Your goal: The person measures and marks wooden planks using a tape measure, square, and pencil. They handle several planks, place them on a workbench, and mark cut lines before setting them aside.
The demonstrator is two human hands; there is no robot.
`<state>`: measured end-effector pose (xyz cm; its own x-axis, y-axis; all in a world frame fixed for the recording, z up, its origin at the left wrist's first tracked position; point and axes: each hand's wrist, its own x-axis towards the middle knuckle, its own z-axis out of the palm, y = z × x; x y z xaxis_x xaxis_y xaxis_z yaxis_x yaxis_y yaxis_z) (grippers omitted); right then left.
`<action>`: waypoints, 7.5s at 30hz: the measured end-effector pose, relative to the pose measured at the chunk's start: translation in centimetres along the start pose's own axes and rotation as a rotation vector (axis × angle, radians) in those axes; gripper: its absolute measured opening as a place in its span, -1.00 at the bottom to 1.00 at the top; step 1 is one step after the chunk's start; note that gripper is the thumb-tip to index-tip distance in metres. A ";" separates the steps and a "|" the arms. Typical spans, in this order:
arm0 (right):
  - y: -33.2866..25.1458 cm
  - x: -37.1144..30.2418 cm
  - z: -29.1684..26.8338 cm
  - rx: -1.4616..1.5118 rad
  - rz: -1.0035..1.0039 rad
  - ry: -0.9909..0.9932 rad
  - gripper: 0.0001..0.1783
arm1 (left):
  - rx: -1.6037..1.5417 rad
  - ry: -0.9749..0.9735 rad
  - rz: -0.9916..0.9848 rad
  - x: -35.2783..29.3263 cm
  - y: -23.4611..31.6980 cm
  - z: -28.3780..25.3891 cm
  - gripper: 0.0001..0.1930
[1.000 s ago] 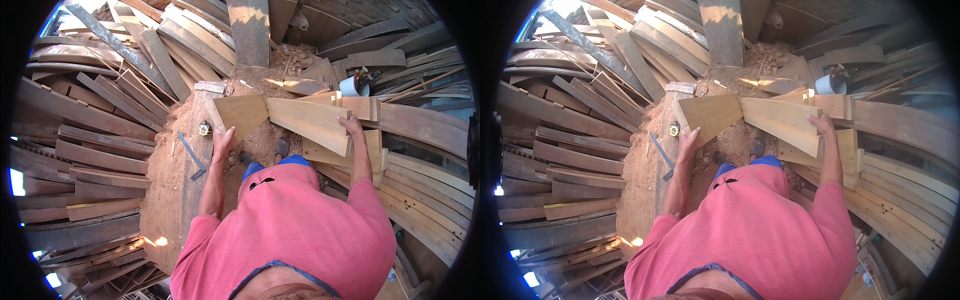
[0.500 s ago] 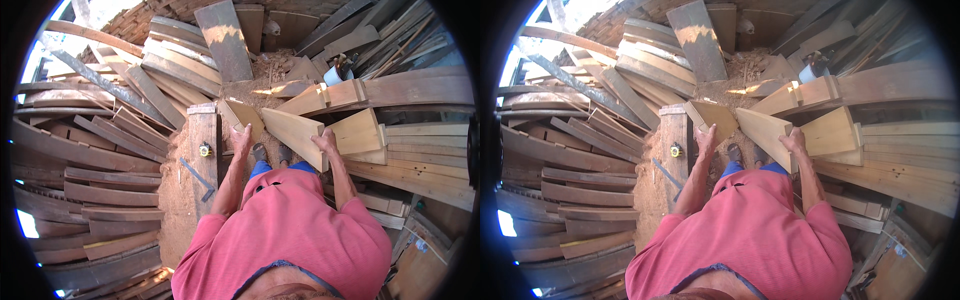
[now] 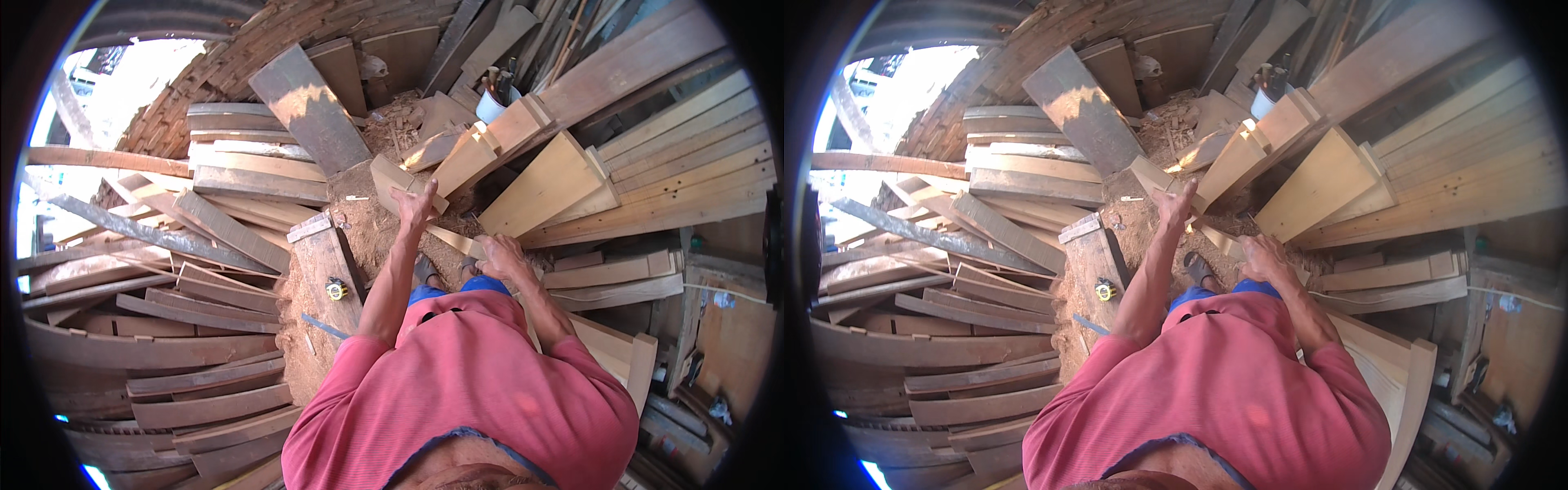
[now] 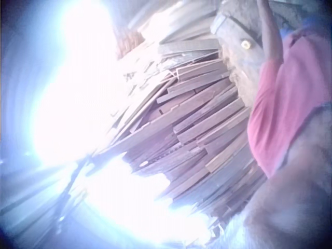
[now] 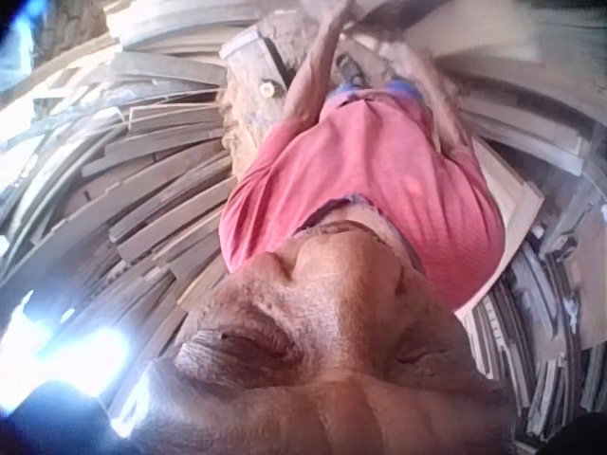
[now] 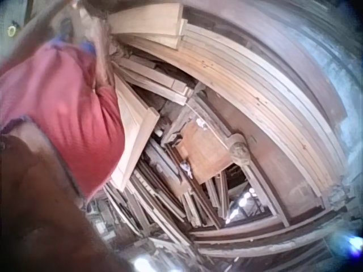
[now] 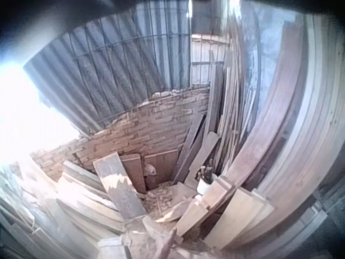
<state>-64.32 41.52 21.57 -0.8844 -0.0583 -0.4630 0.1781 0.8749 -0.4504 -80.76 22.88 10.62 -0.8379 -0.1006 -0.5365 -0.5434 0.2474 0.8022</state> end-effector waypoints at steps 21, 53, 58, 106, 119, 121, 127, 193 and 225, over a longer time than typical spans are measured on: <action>-1.1 2.2 0.7 0.017 -0.155 -0.139 -0.57 | 0.549 -0.079 -0.217 6.6 5.2 19.4 0.64; 9.1 6.5 -6.8 0.228 -0.170 -0.246 -0.04 | -0.155 -0.141 0.428 -8.5 -5.7 9.8 -0.33; 7.9 5.5 -4.7 0.090 -0.351 -0.443 -0.09 | -0.347 -0.165 0.401 -11.4 -4.0 8.4 -0.29; -15.6 -26.8 36.1 -0.743 -0.526 -1.883 -0.42 | -0.431 1.873 0.029 -71.3 -14.4 -8.7 -0.58; -20.1 -30.1 37.6 -0.766 -0.601 -2.064 -0.40 | 0.340 1.963 0.090 -69.1 -8.0 -9.5 -0.66; -20.7 -30.2 37.7 -0.754 -0.608 -2.075 -0.40 | 0.352 1.953 0.112 -68.2 -9.6 -9.8 -0.67; -20.8 -26.2 37.4 -0.759 -0.552 -2.053 -0.38 | 0.114 1.848 0.099 -63.4 -13.2 -9.8 -0.78; -43.7 -39.1 34.8 -1.159 -1.535 -1.229 -0.24 | -1.921 2.210 0.744 -74.1 -56.8 -17.1 -0.27; -45.6 -17.3 50.3 0.209 -0.560 -1.172 -0.57 | -1.254 2.151 -0.278 -73.4 -64.1 -24.5 0.13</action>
<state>-35.48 -21.58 11.72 0.0179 -0.8590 -0.5116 0.0689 0.5116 -0.8565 14.29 -9.22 4.94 0.7309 -0.5681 -0.3782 0.2842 -0.2505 0.9255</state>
